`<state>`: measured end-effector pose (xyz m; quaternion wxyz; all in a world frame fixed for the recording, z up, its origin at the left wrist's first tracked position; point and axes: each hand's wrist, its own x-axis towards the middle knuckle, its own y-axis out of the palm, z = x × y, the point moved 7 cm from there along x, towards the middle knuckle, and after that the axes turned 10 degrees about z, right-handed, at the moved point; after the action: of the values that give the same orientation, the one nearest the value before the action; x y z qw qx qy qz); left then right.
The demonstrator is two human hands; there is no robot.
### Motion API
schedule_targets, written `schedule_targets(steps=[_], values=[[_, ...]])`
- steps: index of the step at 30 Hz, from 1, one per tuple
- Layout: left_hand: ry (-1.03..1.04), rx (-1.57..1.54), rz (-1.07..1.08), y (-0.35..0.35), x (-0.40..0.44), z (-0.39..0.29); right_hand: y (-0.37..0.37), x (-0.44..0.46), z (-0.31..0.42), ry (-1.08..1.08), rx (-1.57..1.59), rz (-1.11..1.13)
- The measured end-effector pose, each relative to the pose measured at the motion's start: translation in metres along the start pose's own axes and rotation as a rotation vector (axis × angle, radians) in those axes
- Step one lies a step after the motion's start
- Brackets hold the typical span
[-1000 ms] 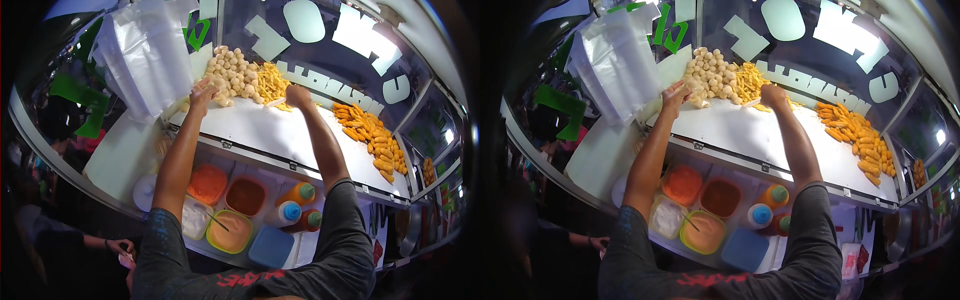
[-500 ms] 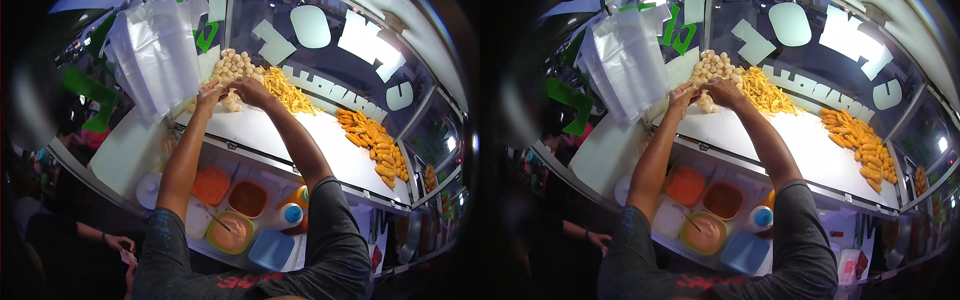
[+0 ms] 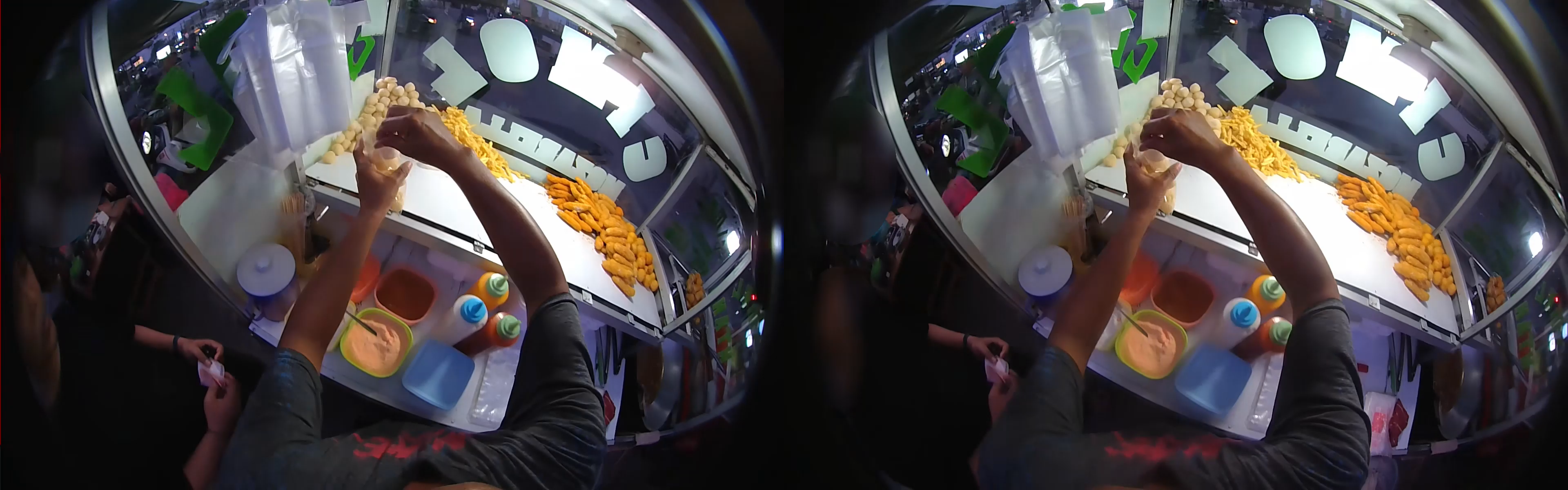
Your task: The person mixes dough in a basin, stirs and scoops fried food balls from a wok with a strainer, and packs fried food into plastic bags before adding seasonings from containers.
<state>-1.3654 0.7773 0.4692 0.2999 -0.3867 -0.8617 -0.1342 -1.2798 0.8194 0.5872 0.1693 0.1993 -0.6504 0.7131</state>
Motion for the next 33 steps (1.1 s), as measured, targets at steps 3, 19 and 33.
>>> schedule_targets(steps=[3, 19, 33], values=[[0.179, 0.008, 0.082, -0.007, -0.029, -0.023, -0.033, -0.024, 0.061, 0.029, -0.267, 0.041], [-0.256, 0.001, -0.054, -0.158, -0.305, -0.176, 0.142, -0.217, 0.197, 0.581, 0.299, 0.349], [-0.509, -0.231, 0.129, -0.12, -0.447, -0.162, 0.218, -0.191, 0.168, 0.544, 0.645, -0.061]])
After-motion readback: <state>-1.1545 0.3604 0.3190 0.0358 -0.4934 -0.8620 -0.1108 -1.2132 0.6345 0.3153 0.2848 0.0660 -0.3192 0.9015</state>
